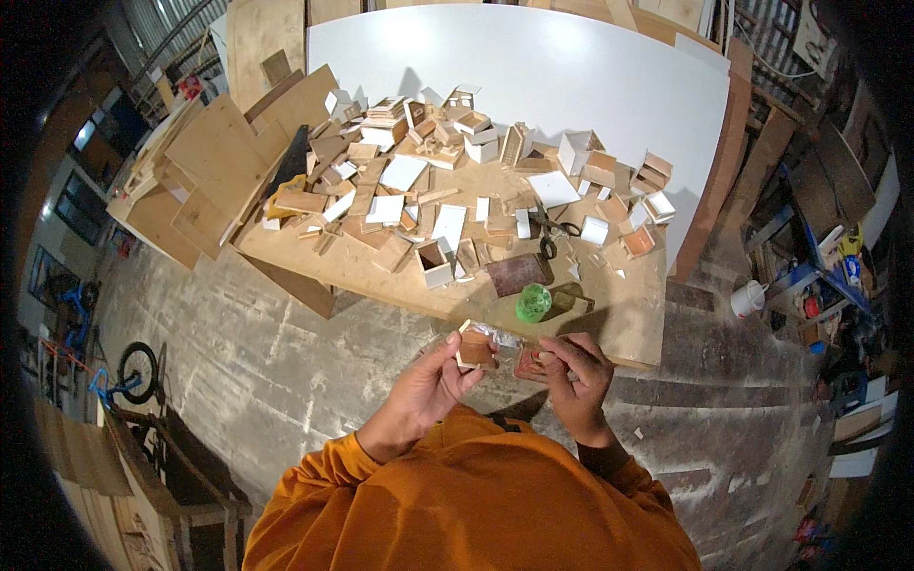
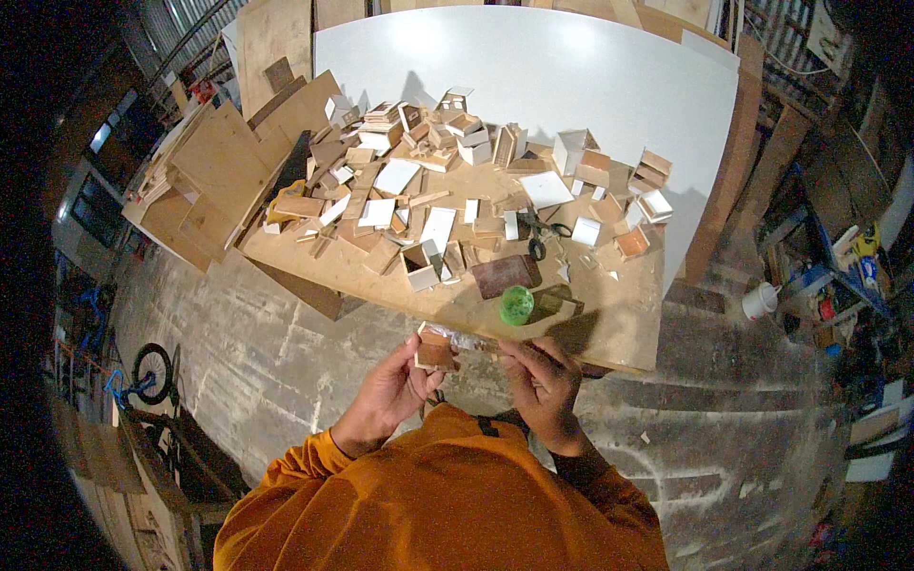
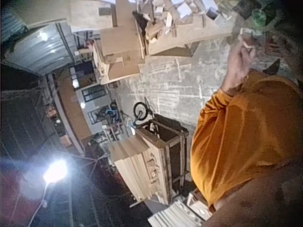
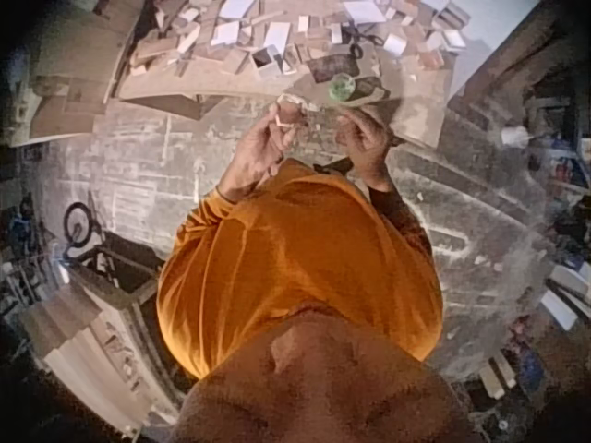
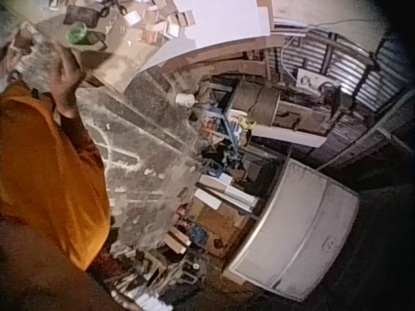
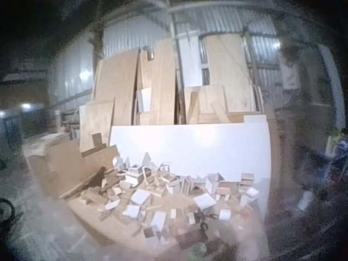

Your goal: The person assembles a small model house by applying glue with a stick to wooden pieces and joining them together, then trims a green piece of tape with scissors.

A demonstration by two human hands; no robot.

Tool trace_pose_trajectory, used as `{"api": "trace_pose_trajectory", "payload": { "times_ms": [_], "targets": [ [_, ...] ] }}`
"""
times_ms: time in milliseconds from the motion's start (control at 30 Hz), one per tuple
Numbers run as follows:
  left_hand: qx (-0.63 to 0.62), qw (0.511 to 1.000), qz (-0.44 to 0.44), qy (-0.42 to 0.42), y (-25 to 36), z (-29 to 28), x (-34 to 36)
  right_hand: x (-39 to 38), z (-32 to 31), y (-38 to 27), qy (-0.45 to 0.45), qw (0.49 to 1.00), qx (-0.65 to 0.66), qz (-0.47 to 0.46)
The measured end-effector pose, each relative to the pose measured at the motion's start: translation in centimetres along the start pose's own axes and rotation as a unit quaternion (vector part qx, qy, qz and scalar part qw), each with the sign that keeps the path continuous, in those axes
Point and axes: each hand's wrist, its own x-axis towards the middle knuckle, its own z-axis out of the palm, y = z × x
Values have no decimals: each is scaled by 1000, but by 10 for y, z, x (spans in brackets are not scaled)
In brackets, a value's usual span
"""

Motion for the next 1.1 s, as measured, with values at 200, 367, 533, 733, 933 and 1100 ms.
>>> {"api": "trace_pose_trajectory", "payload": {
  "times_ms": [200,367,533,733,933,1100],
  "targets": [
    [42,996,72,-39,3,2,-1,-4,2,-10,-21,991,108,77],
    [76,990,120,-21,-1,3,-3,-16,12,-12,-91,975,147,138],
    [82,986,146,-9,-5,2,-4,-20,19,0,-52,984,122,121],
    [79,985,152,-6,-5,5,-7,-12,22,-6,-1,995,88,51],
    [98,981,165,3,-5,5,-6,-13,15,-10,-28,996,83,35],
    [94,979,182,18,-4,8,-6,-16,15,-11,-25,995,92,16]
  ]
}}
